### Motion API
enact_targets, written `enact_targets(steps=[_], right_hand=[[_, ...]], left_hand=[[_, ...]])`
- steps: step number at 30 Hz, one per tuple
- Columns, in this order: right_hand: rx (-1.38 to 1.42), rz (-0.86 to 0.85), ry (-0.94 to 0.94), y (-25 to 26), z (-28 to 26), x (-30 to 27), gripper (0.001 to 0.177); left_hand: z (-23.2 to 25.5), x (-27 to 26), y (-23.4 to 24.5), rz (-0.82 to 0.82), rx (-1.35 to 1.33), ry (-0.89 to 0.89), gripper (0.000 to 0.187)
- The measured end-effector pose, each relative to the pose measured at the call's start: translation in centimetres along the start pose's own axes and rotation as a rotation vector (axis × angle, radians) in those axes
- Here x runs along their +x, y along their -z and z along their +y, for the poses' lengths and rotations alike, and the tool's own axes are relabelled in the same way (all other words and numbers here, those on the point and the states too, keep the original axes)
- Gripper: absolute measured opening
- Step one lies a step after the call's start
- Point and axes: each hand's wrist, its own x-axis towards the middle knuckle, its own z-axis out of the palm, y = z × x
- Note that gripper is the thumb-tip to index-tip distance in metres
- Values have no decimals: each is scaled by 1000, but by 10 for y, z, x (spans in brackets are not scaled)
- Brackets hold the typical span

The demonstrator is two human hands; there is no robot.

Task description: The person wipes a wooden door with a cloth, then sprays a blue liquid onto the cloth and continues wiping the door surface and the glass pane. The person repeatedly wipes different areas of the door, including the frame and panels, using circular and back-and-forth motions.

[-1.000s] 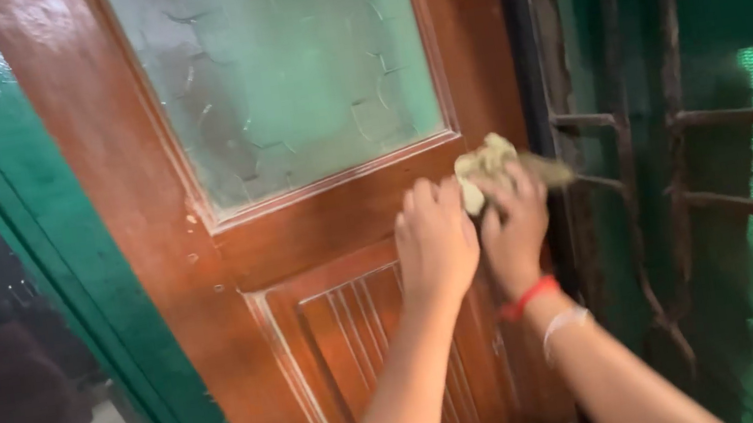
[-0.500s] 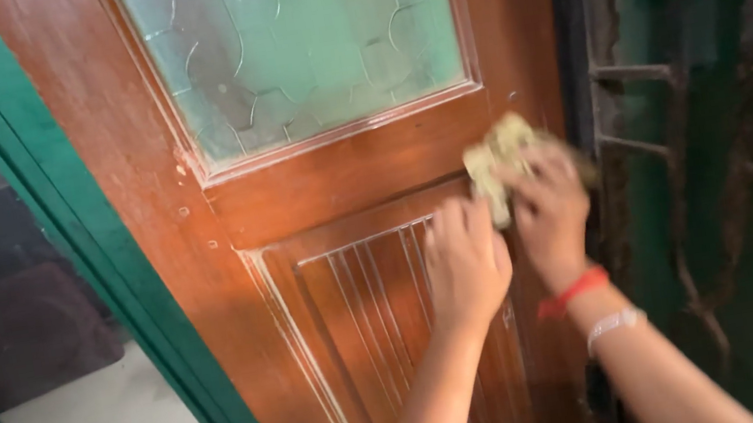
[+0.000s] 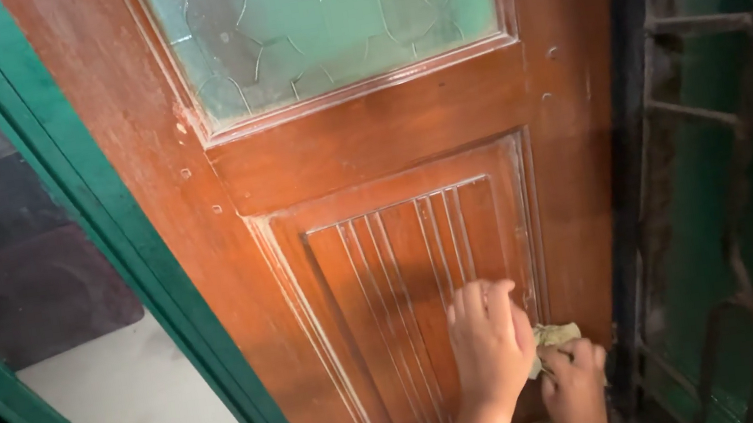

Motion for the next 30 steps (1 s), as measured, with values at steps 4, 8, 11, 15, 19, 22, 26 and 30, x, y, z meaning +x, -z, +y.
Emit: enact_targets(steps=[4, 8, 11, 15, 19, 22, 26, 30], right_hand=[[68, 41, 35, 13, -21, 34, 40], [74, 201, 221, 45, -64, 150, 49], [108, 216, 345, 76, -96, 225, 50], [73, 191, 345, 57, -67, 203, 36], [314, 199, -88, 8, -38, 100, 46], [129, 40, -95, 0, -19, 20, 38], [115, -55, -128, 25, -28, 41, 37], [179, 173, 109, 56, -63, 143, 57]], left_hand=[[-7, -13, 1, -106, 21, 72, 23], [4, 30, 7, -7, 0, 37, 24], [17, 61, 2, 41, -34, -21, 31], [33, 82, -7, 137, -98, -11, 37], [31, 55, -21, 81, -100, 41, 35], [18, 17, -31, -55, -78, 76, 30], [16, 4, -19, -111, -63, 94, 30], [17, 21, -6, -47, -46, 88, 25]])
